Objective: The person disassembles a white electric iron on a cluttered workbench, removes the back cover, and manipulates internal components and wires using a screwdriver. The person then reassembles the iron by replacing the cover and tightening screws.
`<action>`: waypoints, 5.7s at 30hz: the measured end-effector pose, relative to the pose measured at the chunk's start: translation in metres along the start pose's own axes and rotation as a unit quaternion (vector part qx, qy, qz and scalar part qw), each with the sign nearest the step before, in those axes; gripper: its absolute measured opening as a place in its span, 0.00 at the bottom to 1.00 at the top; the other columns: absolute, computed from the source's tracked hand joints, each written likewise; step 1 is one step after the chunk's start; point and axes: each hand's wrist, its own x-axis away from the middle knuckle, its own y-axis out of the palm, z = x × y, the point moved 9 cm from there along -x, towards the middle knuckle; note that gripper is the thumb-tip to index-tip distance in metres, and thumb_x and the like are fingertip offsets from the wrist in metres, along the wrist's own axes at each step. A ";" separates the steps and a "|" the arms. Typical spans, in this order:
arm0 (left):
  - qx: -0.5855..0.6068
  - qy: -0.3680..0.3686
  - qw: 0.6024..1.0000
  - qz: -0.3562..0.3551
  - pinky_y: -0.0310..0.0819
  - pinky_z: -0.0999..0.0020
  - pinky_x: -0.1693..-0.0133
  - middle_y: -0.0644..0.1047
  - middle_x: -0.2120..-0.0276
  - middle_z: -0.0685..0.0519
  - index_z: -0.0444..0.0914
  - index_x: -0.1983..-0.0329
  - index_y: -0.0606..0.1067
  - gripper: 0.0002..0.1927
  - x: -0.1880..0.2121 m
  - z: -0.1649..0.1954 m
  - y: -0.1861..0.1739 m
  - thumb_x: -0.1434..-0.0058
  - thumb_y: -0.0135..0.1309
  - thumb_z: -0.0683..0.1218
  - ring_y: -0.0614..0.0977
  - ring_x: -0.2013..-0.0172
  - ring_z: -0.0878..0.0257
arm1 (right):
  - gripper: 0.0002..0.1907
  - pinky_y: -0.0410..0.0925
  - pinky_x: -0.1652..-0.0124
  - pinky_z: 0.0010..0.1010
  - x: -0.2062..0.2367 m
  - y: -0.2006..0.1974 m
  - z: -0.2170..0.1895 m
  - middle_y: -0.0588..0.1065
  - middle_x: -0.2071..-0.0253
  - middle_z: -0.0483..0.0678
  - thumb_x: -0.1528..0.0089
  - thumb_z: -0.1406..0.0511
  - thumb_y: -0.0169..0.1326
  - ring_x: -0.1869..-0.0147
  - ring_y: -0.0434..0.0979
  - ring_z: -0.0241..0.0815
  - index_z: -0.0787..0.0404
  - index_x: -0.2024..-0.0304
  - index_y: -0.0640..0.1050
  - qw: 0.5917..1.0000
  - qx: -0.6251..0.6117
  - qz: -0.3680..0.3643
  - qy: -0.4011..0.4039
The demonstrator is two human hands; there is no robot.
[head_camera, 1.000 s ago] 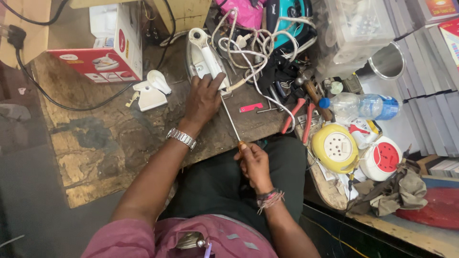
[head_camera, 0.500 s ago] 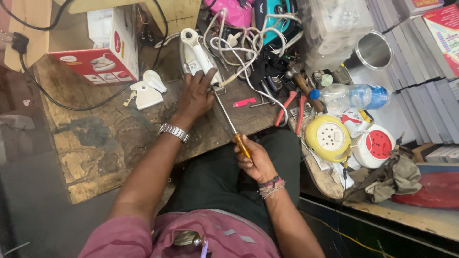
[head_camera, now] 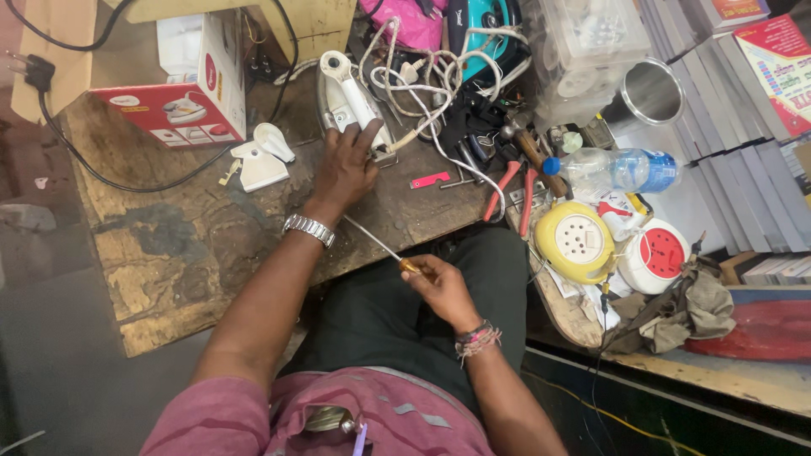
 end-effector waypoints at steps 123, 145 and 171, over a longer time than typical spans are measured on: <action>0.027 -0.044 0.998 0.031 0.71 0.54 0.53 0.73 0.60 0.49 0.47 0.25 0.61 0.42 -0.002 0.010 -0.007 0.43 0.61 0.37 0.73 0.57 0.48 | 0.19 0.59 0.43 0.44 -0.120 -0.005 -0.144 0.75 0.58 0.43 0.39 0.66 0.62 0.49 0.75 0.44 0.48 0.45 0.80 0.824 0.403 0.165 -0.361; 0.053 -0.048 0.997 0.024 0.70 0.54 0.49 0.75 0.57 0.50 0.47 0.25 0.60 0.43 -0.002 0.007 -0.005 0.42 0.63 0.37 0.74 0.55 0.49 | 0.23 0.54 0.35 0.50 -0.112 0.008 -0.164 0.74 0.51 0.43 0.46 0.69 0.63 0.39 0.70 0.47 0.44 0.49 0.81 0.758 0.452 0.210 -0.420; 0.053 -0.040 0.997 0.046 0.69 0.54 0.51 0.75 0.60 0.49 0.46 0.26 0.63 0.39 -0.003 0.003 -0.010 0.40 0.61 0.40 0.73 0.57 0.48 | 0.26 0.55 0.40 0.49 -0.120 0.000 -0.139 0.71 0.38 0.52 0.45 0.70 0.59 0.36 0.67 0.54 0.42 0.44 0.81 0.808 0.457 0.186 -0.323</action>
